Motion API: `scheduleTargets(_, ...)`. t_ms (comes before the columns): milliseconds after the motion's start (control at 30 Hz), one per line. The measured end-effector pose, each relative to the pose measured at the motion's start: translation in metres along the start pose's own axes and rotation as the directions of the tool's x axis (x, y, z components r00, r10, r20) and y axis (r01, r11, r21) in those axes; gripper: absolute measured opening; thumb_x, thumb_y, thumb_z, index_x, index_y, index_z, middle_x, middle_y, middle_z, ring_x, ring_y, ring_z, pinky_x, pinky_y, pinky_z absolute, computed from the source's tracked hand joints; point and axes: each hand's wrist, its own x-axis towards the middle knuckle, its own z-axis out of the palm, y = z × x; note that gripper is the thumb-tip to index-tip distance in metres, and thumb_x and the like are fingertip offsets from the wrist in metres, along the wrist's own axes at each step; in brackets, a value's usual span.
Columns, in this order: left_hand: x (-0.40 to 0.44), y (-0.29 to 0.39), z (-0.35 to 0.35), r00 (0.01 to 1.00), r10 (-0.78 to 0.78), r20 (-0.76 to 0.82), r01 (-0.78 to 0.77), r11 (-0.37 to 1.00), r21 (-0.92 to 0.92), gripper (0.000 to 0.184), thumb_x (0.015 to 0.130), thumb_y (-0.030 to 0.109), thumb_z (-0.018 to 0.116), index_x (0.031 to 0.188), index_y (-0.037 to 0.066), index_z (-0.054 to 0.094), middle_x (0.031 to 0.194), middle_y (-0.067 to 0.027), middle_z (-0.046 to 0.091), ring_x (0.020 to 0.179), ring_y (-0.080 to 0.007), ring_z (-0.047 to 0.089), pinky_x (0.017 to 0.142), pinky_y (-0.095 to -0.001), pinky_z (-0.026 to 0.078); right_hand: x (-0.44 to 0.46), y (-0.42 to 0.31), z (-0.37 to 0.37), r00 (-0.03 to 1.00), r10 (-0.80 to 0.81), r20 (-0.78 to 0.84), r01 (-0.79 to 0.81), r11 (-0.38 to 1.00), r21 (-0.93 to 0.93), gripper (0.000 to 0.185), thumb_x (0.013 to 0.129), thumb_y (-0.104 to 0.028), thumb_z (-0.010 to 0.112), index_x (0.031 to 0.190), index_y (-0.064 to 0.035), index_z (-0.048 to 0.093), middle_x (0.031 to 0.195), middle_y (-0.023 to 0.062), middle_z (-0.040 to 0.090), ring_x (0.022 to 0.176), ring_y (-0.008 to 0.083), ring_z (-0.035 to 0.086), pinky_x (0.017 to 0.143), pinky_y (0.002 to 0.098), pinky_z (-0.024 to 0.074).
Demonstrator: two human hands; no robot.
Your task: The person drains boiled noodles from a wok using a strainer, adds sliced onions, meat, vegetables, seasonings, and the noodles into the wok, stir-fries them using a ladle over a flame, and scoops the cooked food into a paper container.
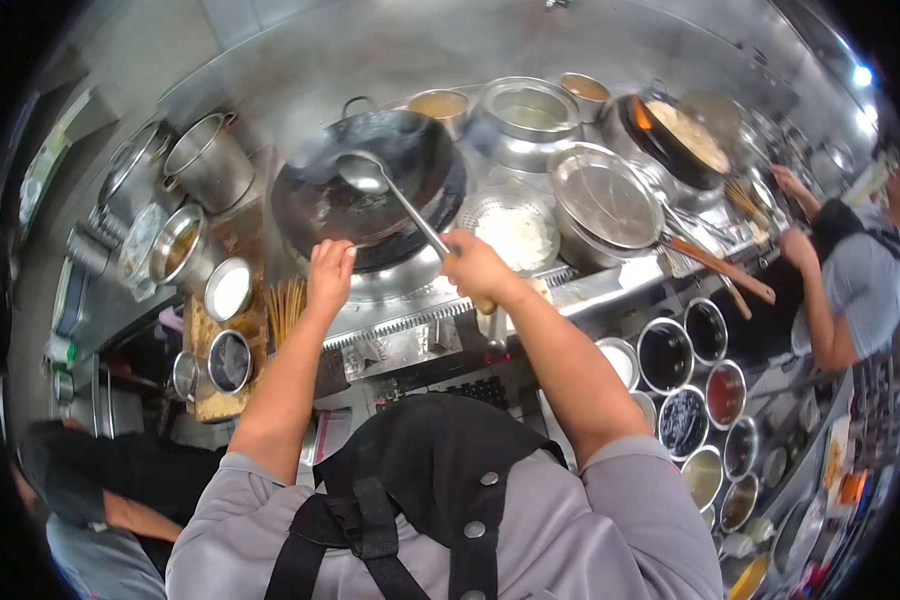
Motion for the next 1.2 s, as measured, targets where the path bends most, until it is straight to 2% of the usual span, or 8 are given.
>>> scheduleTargets(33, 0.001, 0.002, 0.0, 1.0, 0.024, 0.017, -0.023, 0.999, -0.024, 0.016, 0.098, 0.02, 0.062, 0.102, 0.005, 0.067, 0.093, -0.0142, 0.06, 0.092, -0.0367, 0.054, 0.084, -0.0473, 0.045, -0.018, 0.0, 0.005, 0.968, -0.236, -0.084, 0.191, 0.914, -0.358, 0.056, 0.087, -0.008, 0.06, 0.142, -0.0043, 0.048, 0.093, 0.0227, 0.07, 0.069, 0.0355, 0.068, 0.064, 0.0445, 0.0549)
scheduleTargets(133, 0.001, 0.001, 0.005, 0.999, 0.014, 0.031, -0.014, 1.0, -0.002, 0.016, 0.097, 0.019, 0.062, 0.104, 0.006, 0.068, 0.091, -0.0138, 0.059, 0.09, -0.0361, 0.054, 0.082, -0.0468, 0.045, -0.055, 0.045, 0.013, 0.862, -0.368, -0.348, 0.21, 0.885, -0.415, 0.059, 0.087, -0.012, 0.063, 0.144, -0.0084, 0.047, 0.087, 0.0253, 0.068, 0.079, 0.0438, 0.066, 0.077, 0.0465, 0.0524)
scheduleTargets(567, -0.008, 0.005, 0.007, 0.998, 0.035, -0.043, -0.038, 0.997, -0.067, 0.03, 0.093, 0.016, 0.066, 0.121, 0.005, 0.064, 0.111, -0.0159, 0.059, 0.108, -0.0385, 0.054, 0.094, -0.0476, 0.044, -0.166, 0.203, 0.044, 0.829, -0.157, -0.536, -0.288, 0.702, -0.652, 0.076, 0.083, -0.014, 0.07, 0.153, -0.0186, 0.04, 0.099, 0.019, 0.064, 0.084, 0.0391, 0.066, 0.073, 0.0487, 0.0533)
scheduleTargets(733, -0.071, 0.038, -0.005, 0.983, 0.161, -0.084, -0.174, 0.969, -0.176, 0.038, 0.087, 0.013, 0.069, 0.123, 0.004, 0.063, 0.128, -0.0203, 0.057, 0.126, -0.0424, 0.05, 0.106, -0.0472, 0.042, -0.207, 0.241, 0.044, 0.799, 0.215, -0.562, -0.212, 0.975, 0.071, 0.079, 0.094, -0.026, 0.072, 0.16, -0.0183, 0.03, 0.099, 0.0112, 0.067, 0.084, 0.0204, 0.066, 0.073, 0.0356, 0.0545)
scheduleTargets(800, -0.129, 0.038, 0.008, 0.939, 0.149, 0.31, 0.016, 0.881, -0.474, 0.034, 0.088, 0.013, 0.069, 0.12, 0.003, 0.064, 0.119, -0.0198, 0.061, 0.117, -0.0397, 0.057, 0.101, -0.0452, 0.046, -0.24, 0.272, 0.06, 0.713, 0.444, -0.542, -0.207, 0.873, 0.442, 0.069, 0.102, -0.035, 0.06, 0.16, -0.0206, 0.027, 0.1, 0.0093, 0.066, 0.081, 0.0149, 0.065, 0.064, 0.029, 0.0521)
scheduleTargets(967, -0.237, 0.032, 0.07, 0.405, 0.26, 0.876, 0.519, 0.724, -0.455, 0.038, 0.087, 0.019, 0.074, 0.12, 0.002, 0.065, 0.108, -0.0162, 0.067, 0.104, -0.0289, 0.067, 0.09, -0.0402, 0.053, -0.343, 0.311, 0.13, 0.45, 0.754, -0.479, -0.281, 0.629, 0.725, 0.057, 0.103, -0.042, 0.058, 0.149, -0.0133, 0.04, 0.111, 0.0124, 0.065, 0.085, 0.0211, 0.067, 0.07, 0.0352, 0.0552)
scheduleTargets(1067, -0.236, 0.037, 0.112, 0.399, 0.286, 0.871, 0.304, 0.855, -0.42, 0.055, 0.087, 0.025, 0.073, 0.133, 0.0, 0.056, 0.128, -0.0199, 0.061, 0.117, -0.0331, 0.061, 0.097, -0.0422, 0.05, -0.409, 0.353, 0.194, 0.394, 0.812, -0.431, -0.46, 0.58, 0.672, 0.061, 0.1, -0.037, 0.062, 0.148, -0.0061, 0.041, 0.107, 0.0155, 0.065, 0.08, 0.0219, 0.067, 0.065, 0.0365, 0.0553)
scheduleTargets(1200, -0.22, 0.064, 0.184, 0.349, 0.325, 0.879, 0.1, 0.92, -0.38, 0.078, 0.089, 0.026, 0.071, 0.15, -0.005, 0.034, 0.155, -0.0301, 0.034, 0.144, -0.0422, 0.036, 0.119, -0.0438, 0.033, -0.492, 0.386, 0.26, 0.645, 0.617, -0.451, -0.716, 0.694, -0.074, 0.048, 0.099, -0.035, 0.061, 0.133, -0.0021, 0.058, 0.119, 0.0185, 0.067, 0.099, 0.0306, 0.069, 0.084, 0.0389, 0.0548)
